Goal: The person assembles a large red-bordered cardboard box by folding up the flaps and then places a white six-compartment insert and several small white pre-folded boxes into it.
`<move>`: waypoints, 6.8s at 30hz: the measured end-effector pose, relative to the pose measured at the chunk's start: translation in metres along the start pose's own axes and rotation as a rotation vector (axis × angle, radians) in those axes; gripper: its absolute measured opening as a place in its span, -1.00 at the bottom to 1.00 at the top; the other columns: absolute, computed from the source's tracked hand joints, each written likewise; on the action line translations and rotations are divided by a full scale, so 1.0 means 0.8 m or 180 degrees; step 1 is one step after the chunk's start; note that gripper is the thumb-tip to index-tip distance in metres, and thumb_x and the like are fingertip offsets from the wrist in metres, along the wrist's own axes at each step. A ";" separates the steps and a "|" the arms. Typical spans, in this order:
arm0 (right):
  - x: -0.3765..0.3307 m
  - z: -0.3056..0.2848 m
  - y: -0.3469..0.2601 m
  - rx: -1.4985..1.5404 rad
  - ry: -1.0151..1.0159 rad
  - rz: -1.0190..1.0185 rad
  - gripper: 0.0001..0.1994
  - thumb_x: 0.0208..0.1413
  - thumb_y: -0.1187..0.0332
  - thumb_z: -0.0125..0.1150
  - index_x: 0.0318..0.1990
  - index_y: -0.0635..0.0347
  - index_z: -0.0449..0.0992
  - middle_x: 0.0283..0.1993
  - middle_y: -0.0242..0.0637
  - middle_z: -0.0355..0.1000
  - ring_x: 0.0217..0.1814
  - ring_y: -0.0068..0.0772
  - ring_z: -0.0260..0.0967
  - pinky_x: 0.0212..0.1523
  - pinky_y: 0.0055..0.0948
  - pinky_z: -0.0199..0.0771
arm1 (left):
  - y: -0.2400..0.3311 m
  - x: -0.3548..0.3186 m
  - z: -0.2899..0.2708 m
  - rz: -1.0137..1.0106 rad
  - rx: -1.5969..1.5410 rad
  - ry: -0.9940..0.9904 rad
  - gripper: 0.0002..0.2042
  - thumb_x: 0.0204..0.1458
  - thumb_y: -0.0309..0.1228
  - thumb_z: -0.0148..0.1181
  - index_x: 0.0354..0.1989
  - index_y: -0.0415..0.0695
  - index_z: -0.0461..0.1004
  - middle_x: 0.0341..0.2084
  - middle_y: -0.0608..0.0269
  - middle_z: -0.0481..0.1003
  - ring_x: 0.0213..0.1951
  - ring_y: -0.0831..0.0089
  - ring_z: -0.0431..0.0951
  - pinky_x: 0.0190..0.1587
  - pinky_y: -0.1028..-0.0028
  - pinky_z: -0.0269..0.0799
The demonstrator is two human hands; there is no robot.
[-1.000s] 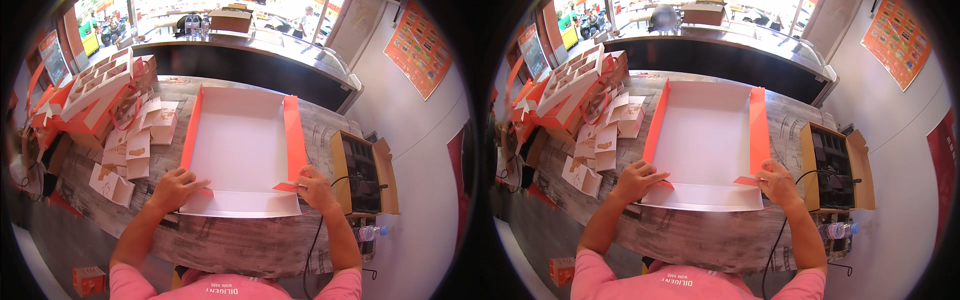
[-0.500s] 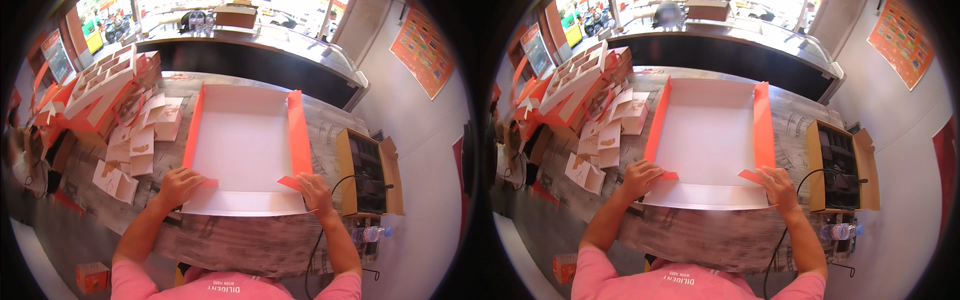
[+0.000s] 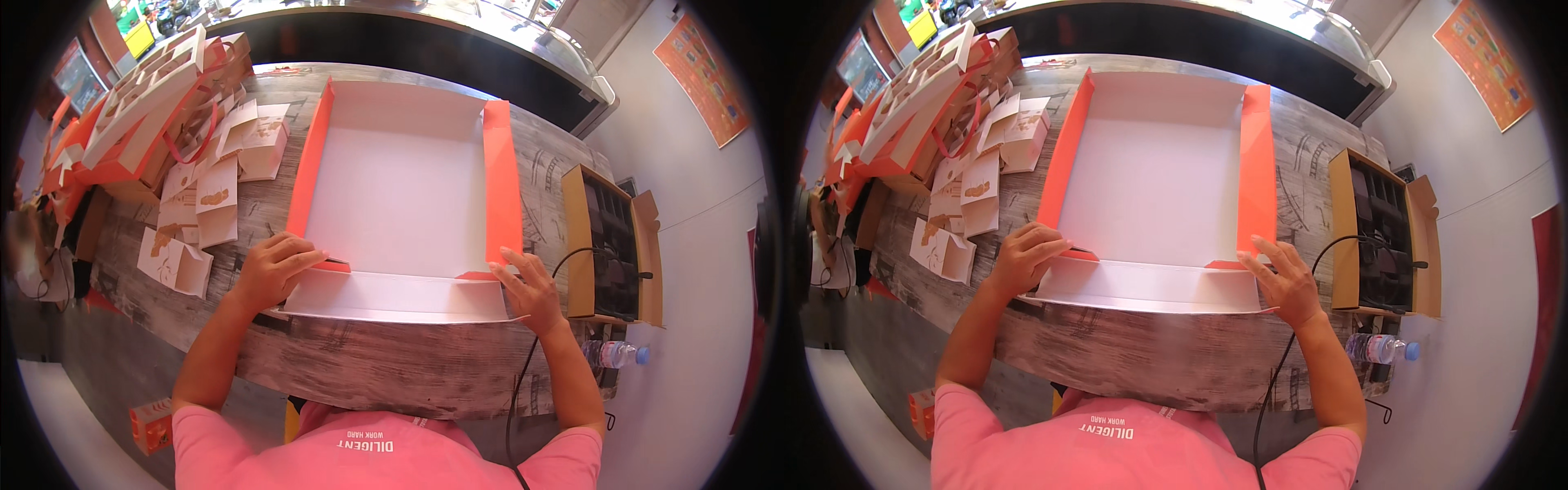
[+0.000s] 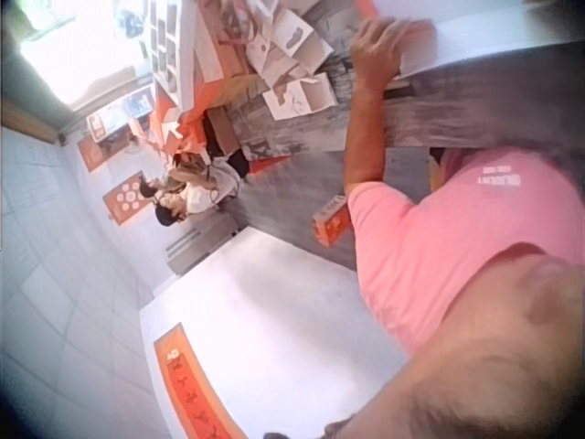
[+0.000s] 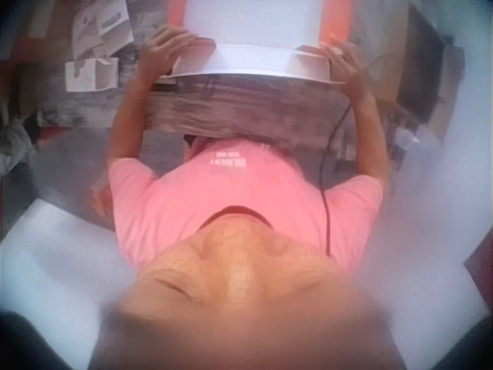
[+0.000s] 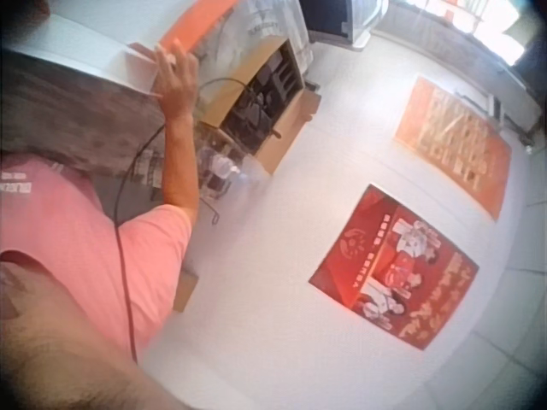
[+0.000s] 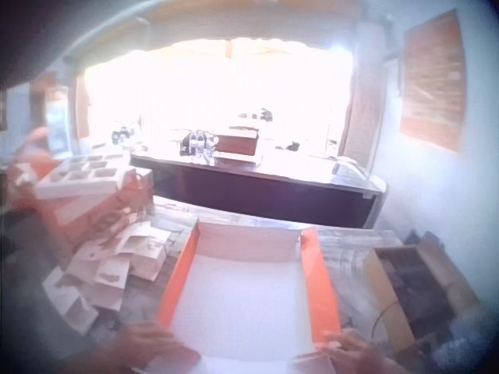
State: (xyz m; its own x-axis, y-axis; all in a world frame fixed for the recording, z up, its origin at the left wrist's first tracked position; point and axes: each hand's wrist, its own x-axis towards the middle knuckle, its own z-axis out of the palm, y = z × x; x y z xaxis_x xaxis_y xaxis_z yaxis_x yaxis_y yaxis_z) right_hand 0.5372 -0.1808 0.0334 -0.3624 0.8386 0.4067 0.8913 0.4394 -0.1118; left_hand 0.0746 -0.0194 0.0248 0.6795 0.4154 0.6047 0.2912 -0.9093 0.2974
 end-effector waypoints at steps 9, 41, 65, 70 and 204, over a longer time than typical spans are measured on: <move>0.016 -0.049 -0.025 -0.0150 -0.1243 0.0223 -0.15 -0.05 0.47 0.45 0.50 0.05 0.33 0.57 -0.07 0.14 0.55 0.23 0.14 0.49 0.07 0.28 | -0.011 -0.007 -0.009 0.0198 0.0289 -0.0307 -0.72 0.06 -0.59 0.32 -0.03 -0.13 0.65 -0.10 0.14 0.68 -0.11 0.19 0.72 -0.07 0.26 0.71; -0.009 0.031 0.001 0.1532 0.0672 0.1359 -0.32 0.34 0.25 0.36 0.47 0.42 0.26 0.10 0.13 0.58 0.08 0.16 0.57 0.14 -0.09 0.51 | 0.003 -0.035 0.021 -0.1817 -0.1045 0.0834 -0.43 0.26 -0.29 0.40 0.37 -0.22 0.34 -0.30 0.16 0.64 -0.28 0.44 0.61 -0.12 0.40 0.51; 0.042 -0.008 -0.006 0.0437 -0.0074 0.0889 -0.56 -0.01 0.25 0.59 -0.02 0.19 0.56 -0.05 -0.13 0.57 0.02 0.12 0.52 0.02 -0.05 0.56 | 0.040 0.003 -0.006 -0.0877 0.1245 -0.0213 -0.54 -0.02 -0.06 0.54 -0.09 -0.15 0.63 -0.15 0.13 0.61 0.21 0.03 0.48 0.24 0.11 0.47; 0.043 0.002 0.009 0.0299 -0.0242 0.0702 -0.65 0.02 0.21 0.57 -0.11 0.13 0.59 -0.18 -0.18 0.57 -0.04 0.08 0.48 -0.06 -0.06 0.53 | 0.041 0.011 0.002 -0.0871 0.1346 -0.0523 -0.49 0.03 0.05 0.46 -0.06 -0.15 0.63 -0.24 0.08 0.63 0.16 0.07 0.55 0.36 -0.01 0.28; 0.042 0.028 -0.014 0.0643 0.0214 -0.0014 -0.77 -0.02 0.60 0.37 -0.21 0.05 0.60 -0.14 -0.41 0.55 -0.01 -0.17 0.52 0.04 -0.18 0.51 | 0.037 0.040 0.042 0.0267 -0.0539 -0.0743 -0.64 -0.19 -0.21 0.62 -0.19 0.02 0.68 -0.26 0.40 0.63 -0.15 0.27 0.61 -0.02 0.28 0.57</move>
State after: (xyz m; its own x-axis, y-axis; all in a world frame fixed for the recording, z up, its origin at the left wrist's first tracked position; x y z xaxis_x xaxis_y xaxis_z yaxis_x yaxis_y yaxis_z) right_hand 0.5087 -0.1503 0.0280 -0.3410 0.8162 0.4664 0.8146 0.5042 -0.2868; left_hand 0.1279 -0.0341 0.0282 0.8387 0.3040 0.4518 0.1243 -0.9147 0.3846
